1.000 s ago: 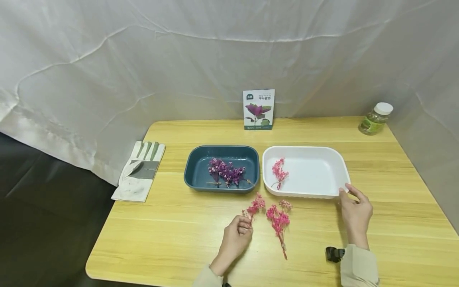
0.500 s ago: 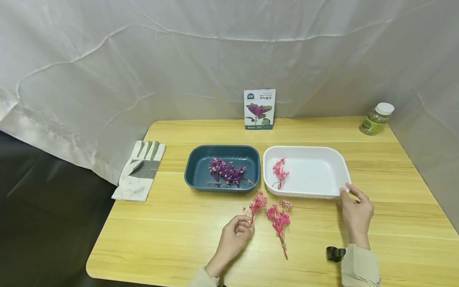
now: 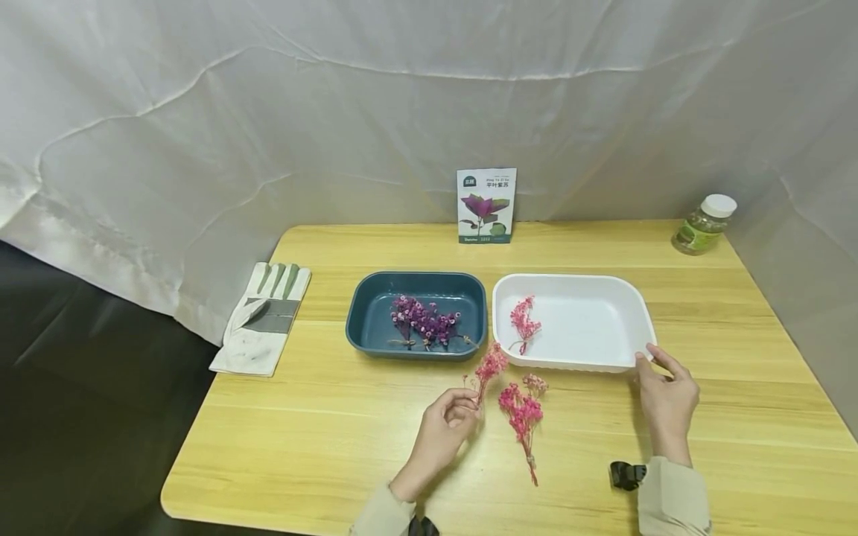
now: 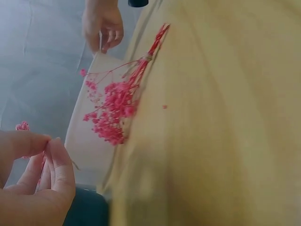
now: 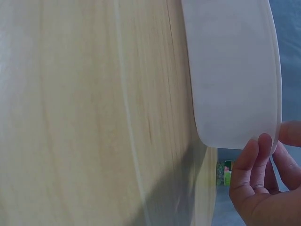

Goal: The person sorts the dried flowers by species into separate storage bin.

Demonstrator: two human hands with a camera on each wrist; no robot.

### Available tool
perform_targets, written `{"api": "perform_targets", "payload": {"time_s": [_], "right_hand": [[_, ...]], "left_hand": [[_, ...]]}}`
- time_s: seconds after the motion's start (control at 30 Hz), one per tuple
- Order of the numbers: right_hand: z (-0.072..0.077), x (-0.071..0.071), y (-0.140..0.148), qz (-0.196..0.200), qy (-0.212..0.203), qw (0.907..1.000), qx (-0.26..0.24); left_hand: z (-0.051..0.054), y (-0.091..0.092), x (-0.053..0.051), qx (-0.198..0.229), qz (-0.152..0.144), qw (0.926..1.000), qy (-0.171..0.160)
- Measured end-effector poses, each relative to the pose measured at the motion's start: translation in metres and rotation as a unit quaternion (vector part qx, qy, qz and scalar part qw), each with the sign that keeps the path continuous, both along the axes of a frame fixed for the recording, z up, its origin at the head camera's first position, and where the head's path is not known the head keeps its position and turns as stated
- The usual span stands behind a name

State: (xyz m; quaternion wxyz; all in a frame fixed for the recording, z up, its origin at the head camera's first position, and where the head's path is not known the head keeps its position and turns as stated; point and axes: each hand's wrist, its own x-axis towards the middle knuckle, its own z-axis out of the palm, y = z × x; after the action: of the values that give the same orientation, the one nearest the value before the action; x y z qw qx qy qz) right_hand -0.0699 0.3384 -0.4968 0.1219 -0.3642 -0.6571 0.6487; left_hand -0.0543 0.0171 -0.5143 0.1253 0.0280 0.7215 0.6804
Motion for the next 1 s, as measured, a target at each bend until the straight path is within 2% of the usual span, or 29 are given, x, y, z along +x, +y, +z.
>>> {"api": "perform_targets", "payload": {"time_s": [0.27, 0.5, 0.63, 0.77, 1.0], "right_hand": [[0.001, 0.001, 0.002, -0.002, 0.005, 1.0000, 0.002], [0.003, 0.001, 0.002, -0.006, -0.005, 0.9999, 0.008], [0.002, 0.000, 0.000, -0.007, -0.017, 0.9995, 0.025], [0.001, 0.000, -0.001, -0.003, -0.027, 0.9990, 0.036], [-0.001, 0.002, -0.004, 0.013, -0.062, 0.9918, 0.111]], "left_hand": [[0.015, 0.015, -0.025, 0.006, -0.008, 0.9994, 0.032], [0.020, 0.034, -0.047, -0.001, -0.013, 0.9985, 0.052], [0.021, 0.042, -0.054, -0.010, -0.012, 0.9970, 0.075], [0.022, 0.047, -0.058, -0.020, -0.012, 0.9962, 0.084], [0.026, 0.052, -0.066, -0.040, -0.011, 0.9947, 0.094]]}}
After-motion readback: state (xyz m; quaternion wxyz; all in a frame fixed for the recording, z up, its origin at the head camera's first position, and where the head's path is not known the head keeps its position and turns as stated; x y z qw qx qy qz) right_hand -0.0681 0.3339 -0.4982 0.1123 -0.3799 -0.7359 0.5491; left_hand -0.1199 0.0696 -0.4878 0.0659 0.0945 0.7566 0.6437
